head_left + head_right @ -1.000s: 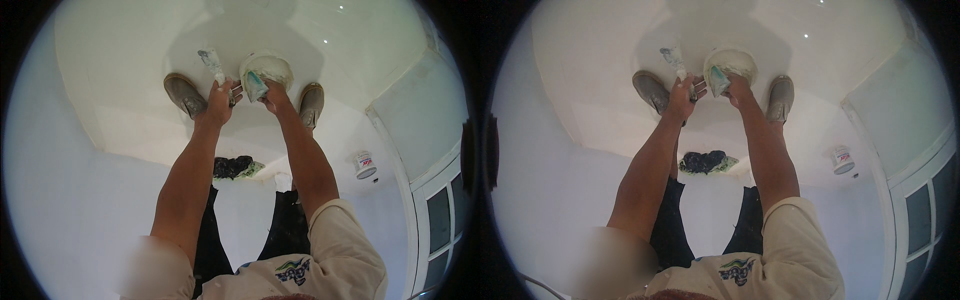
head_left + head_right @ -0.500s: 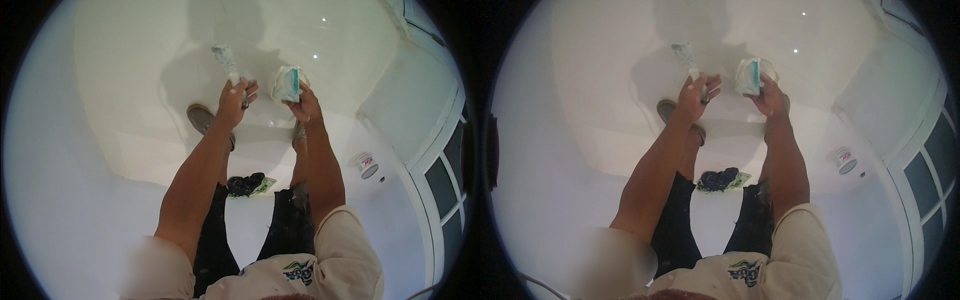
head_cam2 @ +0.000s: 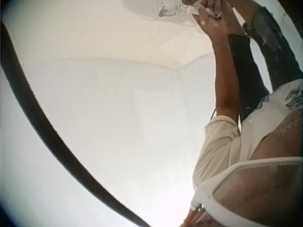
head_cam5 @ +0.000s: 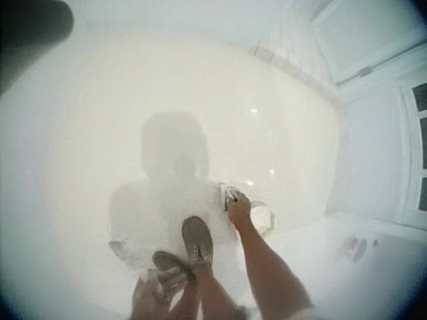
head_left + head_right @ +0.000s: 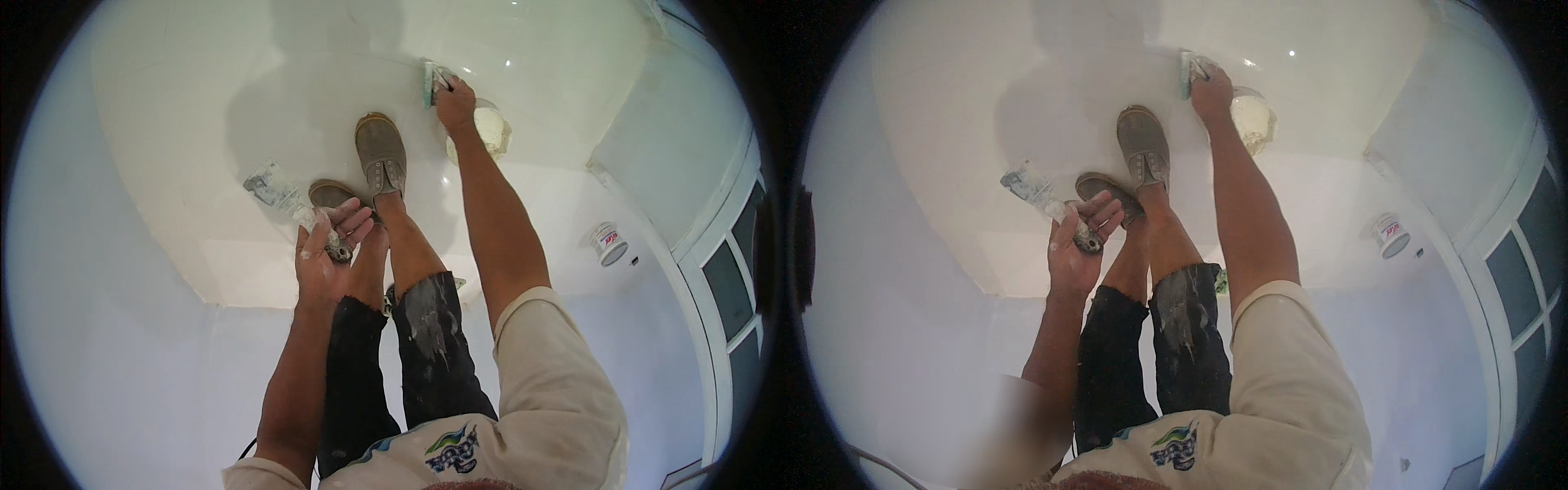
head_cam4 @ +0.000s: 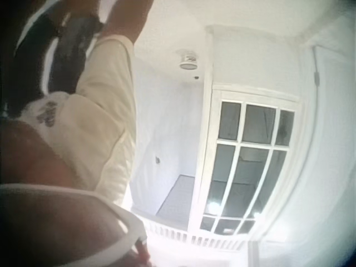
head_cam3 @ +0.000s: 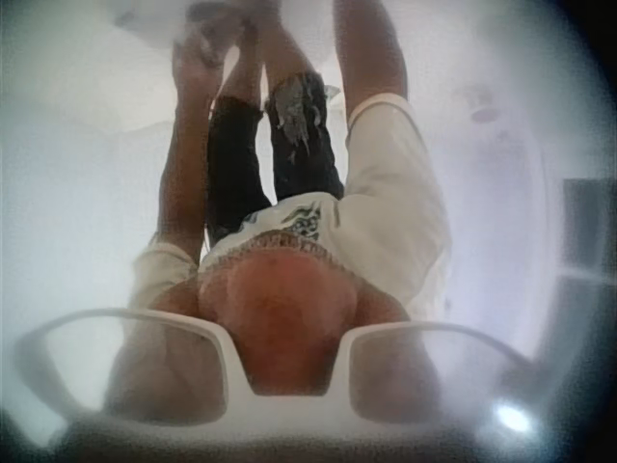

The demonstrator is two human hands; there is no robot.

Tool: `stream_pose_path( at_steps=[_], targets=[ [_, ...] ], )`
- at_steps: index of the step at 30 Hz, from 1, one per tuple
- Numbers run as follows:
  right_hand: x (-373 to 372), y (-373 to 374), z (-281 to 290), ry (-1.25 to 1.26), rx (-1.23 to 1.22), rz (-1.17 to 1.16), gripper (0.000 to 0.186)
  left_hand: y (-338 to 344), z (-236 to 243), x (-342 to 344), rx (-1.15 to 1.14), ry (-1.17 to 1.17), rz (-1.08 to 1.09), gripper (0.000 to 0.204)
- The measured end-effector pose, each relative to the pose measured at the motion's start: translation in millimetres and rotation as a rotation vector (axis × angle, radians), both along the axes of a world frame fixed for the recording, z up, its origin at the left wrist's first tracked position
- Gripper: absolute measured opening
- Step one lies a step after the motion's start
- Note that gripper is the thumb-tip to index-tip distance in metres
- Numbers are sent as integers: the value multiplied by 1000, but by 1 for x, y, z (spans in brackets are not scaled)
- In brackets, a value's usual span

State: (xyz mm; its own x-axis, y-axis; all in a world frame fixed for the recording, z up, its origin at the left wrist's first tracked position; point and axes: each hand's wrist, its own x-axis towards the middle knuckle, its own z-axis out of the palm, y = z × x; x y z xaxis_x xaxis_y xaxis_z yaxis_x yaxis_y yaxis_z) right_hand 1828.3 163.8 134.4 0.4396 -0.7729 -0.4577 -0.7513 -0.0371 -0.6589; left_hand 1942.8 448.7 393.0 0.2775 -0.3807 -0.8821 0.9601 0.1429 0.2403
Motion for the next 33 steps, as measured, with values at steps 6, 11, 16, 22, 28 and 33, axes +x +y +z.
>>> stream_pose_path(
  at_steps=[6, 11, 16, 22, 28, 33],
  targets=[
    [21, 53, 12, 185, 1, 183, 37, -28, 14, 17, 138, 43, 14, 23],
    [2, 31, 7, 50, -80, -293, 36, -34, 47, 29, 140, 12, -118, 23],
    [57, 65, -2, 113, -173, -36, 33, 1, 29, 38, 432, 54, -809, 19],
    [86, 90, 16, -56, -50, -317, 33, 42, 14, 65, 375, -144, -1964, 28],
    [86, 86, -6, -102, -64, -532, 32, 44, 26, 113, 253, -440, -2178, 29],
    [219, 158, -16, 8, -324, -184, 26, 34, 30, 127, 230, -470, -2175, 27]
  ],
)
